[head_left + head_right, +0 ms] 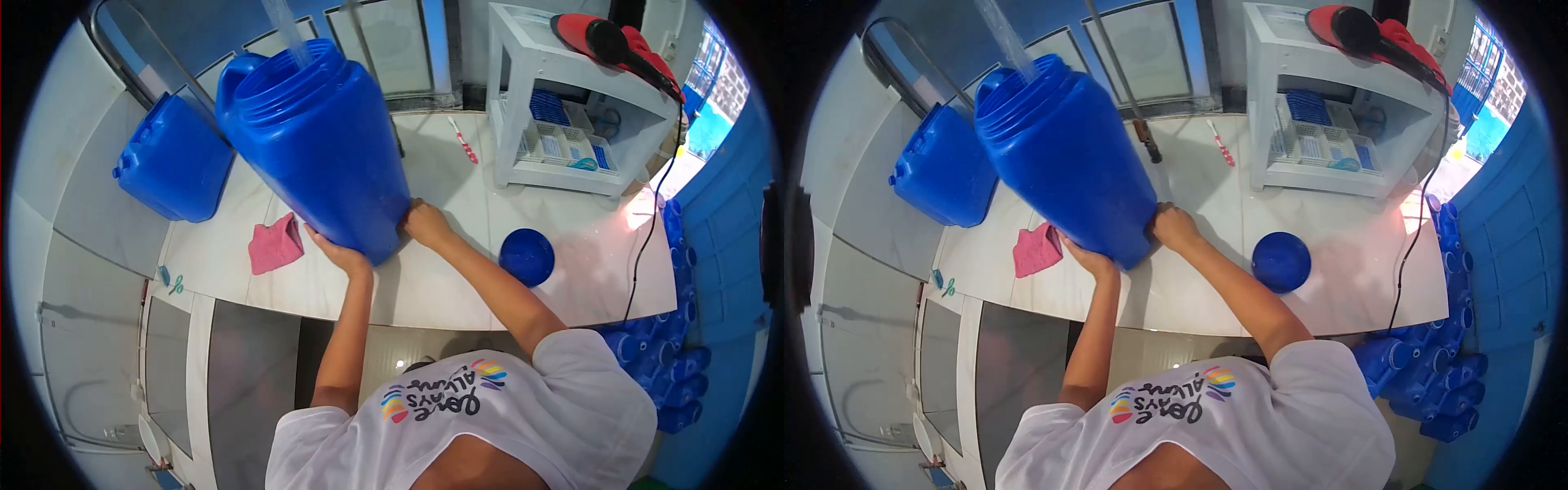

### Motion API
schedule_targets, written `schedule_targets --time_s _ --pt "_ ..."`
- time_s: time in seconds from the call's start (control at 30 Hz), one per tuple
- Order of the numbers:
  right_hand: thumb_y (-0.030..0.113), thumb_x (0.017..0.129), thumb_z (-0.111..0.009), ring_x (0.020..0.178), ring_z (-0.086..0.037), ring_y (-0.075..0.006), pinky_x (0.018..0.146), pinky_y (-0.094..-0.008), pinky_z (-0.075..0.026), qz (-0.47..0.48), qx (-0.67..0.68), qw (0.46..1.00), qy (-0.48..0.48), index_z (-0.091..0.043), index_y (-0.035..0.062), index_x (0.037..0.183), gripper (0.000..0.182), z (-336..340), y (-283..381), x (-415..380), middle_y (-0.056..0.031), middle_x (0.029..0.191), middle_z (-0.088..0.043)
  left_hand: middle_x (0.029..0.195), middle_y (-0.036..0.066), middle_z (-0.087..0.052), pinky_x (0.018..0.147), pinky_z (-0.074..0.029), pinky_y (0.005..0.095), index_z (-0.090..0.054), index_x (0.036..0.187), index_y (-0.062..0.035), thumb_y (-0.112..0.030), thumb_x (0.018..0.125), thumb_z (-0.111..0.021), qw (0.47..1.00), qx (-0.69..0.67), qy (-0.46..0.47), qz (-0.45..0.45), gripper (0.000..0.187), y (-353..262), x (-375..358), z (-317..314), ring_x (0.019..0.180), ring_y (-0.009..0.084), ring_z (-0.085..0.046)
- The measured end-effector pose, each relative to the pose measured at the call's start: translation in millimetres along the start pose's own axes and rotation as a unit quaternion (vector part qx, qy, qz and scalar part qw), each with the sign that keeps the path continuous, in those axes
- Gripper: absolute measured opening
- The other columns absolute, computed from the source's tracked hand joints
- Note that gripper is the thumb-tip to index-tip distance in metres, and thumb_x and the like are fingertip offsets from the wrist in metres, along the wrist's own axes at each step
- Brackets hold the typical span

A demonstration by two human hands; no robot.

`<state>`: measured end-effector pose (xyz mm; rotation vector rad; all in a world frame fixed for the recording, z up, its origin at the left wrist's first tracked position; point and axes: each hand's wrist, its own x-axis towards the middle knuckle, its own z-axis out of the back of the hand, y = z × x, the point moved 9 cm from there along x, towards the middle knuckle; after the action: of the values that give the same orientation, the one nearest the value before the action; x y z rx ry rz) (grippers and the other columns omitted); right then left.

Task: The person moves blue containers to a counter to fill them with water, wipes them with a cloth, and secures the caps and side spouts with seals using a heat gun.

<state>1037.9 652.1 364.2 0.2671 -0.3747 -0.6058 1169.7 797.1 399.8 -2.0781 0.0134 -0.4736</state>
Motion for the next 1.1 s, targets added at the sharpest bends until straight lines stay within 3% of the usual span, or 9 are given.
schedule_targets --time_s 0.33,0.43,0.5,0.6,0.7,0.77,0.83,0.97,1.1 --pt "0.022 0.084 -0.054 0.088 -0.059 -0.0339 0.078 -0.0391 -0.046 -0.045 0.316 0.947 -0.042 -0.058 0.0025 0.103 0.028 97 -105 -28 -0.0197 0.095 -0.062 0.127 0.012 -0.044 0.097 -0.037 0.0362 -0.040 0.125 -0.0001 -0.036 0.093 -0.026 0.996 -0.056 0.001 0.062 0.050 3 -10 -13 0.115 0.0247 -0.045" --pt "0.010 0.080 -0.054 0.092 -0.057 -0.0308 0.079 -0.0378 -0.045 -0.154 0.099 0.961 -0.207 -0.064 0.0093 0.097 0.020 207 -235 -61 -0.0143 0.094 -0.060 0.129 0.013 -0.041 0.097 -0.036 0.0369 -0.034 0.130 -0.0009 -0.039 0.093 -0.026 0.996 -0.005 0.036 0.080 0.053 32 4 8 0.117 0.0261 -0.043" --pt "0.015 0.076 -0.060 0.115 -0.039 -0.0356 0.095 -0.0410 -0.034 -0.172 -0.071 0.974 -0.127 -0.065 0.0171 0.103 0.028 233 -288 -64 -0.0163 0.119 -0.049 0.132 0.014 -0.037 0.098 -0.037 0.0374 -0.030 0.132 -0.0010 -0.041 0.093 -0.026 0.994 0.027 0.050 0.097 0.056 29 -16 -2 0.119 0.0271 -0.041" --pt "0.021 0.075 -0.063 0.127 -0.023 -0.0382 0.103 -0.0464 -0.022 -0.231 -0.107 0.967 -0.029 -0.067 0.0217 0.103 0.028 223 -329 -57 -0.0158 0.136 -0.035 0.140 0.016 -0.022 0.101 -0.032 0.0388 -0.023 0.134 -0.0008 -0.039 0.093 -0.028 0.965 0.179 -0.177 0.076 0.056 4 -88 -5 0.124 0.0293 -0.033" --pt "0.026 0.075 -0.064 0.132 -0.014 -0.0387 0.106 -0.0500 -0.014 -0.248 -0.107 0.962 0.044 -0.068 0.0236 0.101 0.026 203 -347 -48 -0.0141 0.142 -0.026 0.140 0.019 -0.017 0.103 -0.022 0.0407 -0.022 0.132 0.0011 -0.022 0.092 -0.033 0.910 0.272 0.078 -0.302 0.048 -48 -162 -88 0.124 0.0326 -0.028" --pt "0.027 0.077 -0.063 0.131 -0.017 -0.0402 0.106 -0.0478 -0.015 -0.241 -0.129 0.960 0.063 -0.068 0.0238 0.100 0.024 198 -350 -49 -0.0131 0.141 -0.029 0.138 0.021 -0.020 0.103 -0.020 0.0424 -0.025 0.131 0.0022 -0.013 0.091 -0.032 0.863 0.276 0.167 -0.388 0.043 -80 -197 -125 0.124 0.0359 -0.027" --pt "0.027 0.078 -0.062 0.129 -0.022 -0.0398 0.106 -0.0462 -0.018 -0.246 -0.083 0.965 0.044 -0.068 0.0227 0.100 0.023 209 -361 -52 -0.0142 0.140 -0.031 0.127 0.020 -0.037 0.097 -0.029 0.0374 -0.041 0.120 0.0040 -0.015 0.090 -0.041 0.837 0.282 0.348 -0.313 0.035 -74 -207 -173 0.116 0.0296 -0.038" --pt "0.026 0.081 -0.060 0.123 -0.035 -0.0370 0.103 -0.0414 -0.027 -0.149 -0.001 0.975 -0.165 -0.066 0.0205 0.104 0.024 269 -292 -85 -0.0179 0.136 -0.035 0.105 0.014 -0.055 0.087 -0.038 0.0304 -0.051 0.109 0.0045 -0.019 0.088 -0.052 0.901 0.228 0.357 -0.088 0.032 -52 -195 -218 0.099 0.0199 -0.051" --pt "0.016 0.085 -0.056 0.116 -0.044 -0.0304 0.093 -0.0368 -0.040 0.055 0.236 0.970 0.011 -0.058 0.0181 0.117 0.033 209 -160 -114 -0.0180 0.134 -0.034 0.084 0.004 -0.059 0.073 -0.041 0.0240 -0.057 0.091 -0.0006 -0.022 0.084 -0.061 0.911 0.101 0.339 0.214 0.023 -3 -204 -232 0.079 0.0098 -0.053"
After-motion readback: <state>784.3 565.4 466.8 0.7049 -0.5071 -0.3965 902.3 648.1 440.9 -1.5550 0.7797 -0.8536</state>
